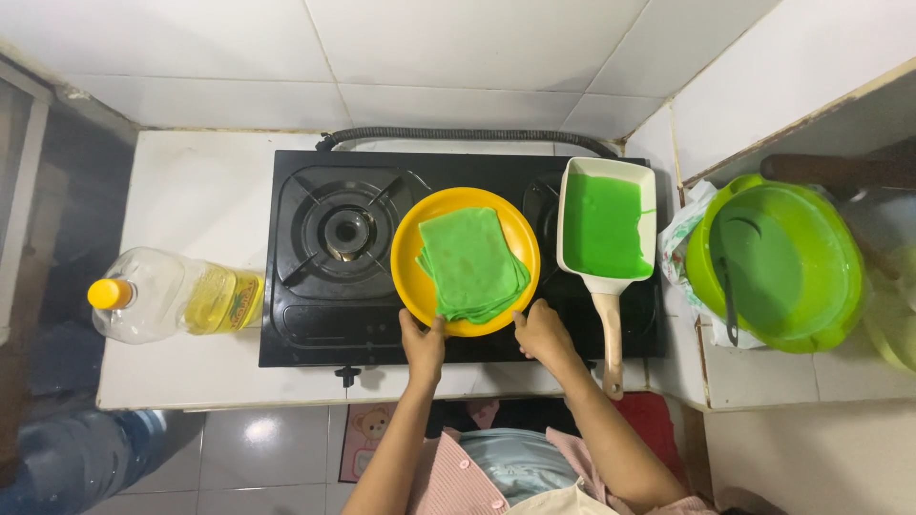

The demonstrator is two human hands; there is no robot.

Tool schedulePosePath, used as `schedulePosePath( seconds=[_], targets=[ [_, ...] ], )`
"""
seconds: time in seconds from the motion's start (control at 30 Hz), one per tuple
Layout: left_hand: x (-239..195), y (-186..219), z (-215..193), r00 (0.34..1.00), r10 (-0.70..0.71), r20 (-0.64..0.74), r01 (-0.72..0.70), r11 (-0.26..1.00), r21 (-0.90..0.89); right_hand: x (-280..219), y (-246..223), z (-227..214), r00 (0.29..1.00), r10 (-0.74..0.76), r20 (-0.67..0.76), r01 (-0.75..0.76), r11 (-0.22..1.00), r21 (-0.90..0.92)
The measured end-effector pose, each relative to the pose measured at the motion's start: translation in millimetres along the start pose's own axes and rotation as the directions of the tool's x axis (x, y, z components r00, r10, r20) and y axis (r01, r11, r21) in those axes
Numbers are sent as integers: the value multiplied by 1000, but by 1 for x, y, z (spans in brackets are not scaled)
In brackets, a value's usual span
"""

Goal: The person pours green batter into a square pan on a gas stove, spreads it, and stacks cooked crepes on a yellow plate. They add oil to the batter bowl and continue mixing and pouring batter throughout the clip.

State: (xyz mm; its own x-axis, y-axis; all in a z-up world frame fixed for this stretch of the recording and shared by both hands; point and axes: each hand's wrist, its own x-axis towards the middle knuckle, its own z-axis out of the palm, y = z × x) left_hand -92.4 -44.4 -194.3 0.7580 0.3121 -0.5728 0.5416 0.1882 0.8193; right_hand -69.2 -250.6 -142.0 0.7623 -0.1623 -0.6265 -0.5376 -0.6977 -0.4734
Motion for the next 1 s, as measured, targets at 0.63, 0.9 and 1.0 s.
schedulePosePath(
  seconds=[0.63,0.9,1.0],
  targets=[
    [-75,91,1,938,284,200,-224,935,-276,-52,-22,-46,747,-266,-609,654,461,601],
    [-94,109,24,978,202,52,-163,896,-412,-58,-20,-34,671,-319,-670,731,438,524],
    [-104,121,29,987,163,4,-147,903,-404,-50,-14,-32,663,-314,-680,740,414,530]
  ],
)
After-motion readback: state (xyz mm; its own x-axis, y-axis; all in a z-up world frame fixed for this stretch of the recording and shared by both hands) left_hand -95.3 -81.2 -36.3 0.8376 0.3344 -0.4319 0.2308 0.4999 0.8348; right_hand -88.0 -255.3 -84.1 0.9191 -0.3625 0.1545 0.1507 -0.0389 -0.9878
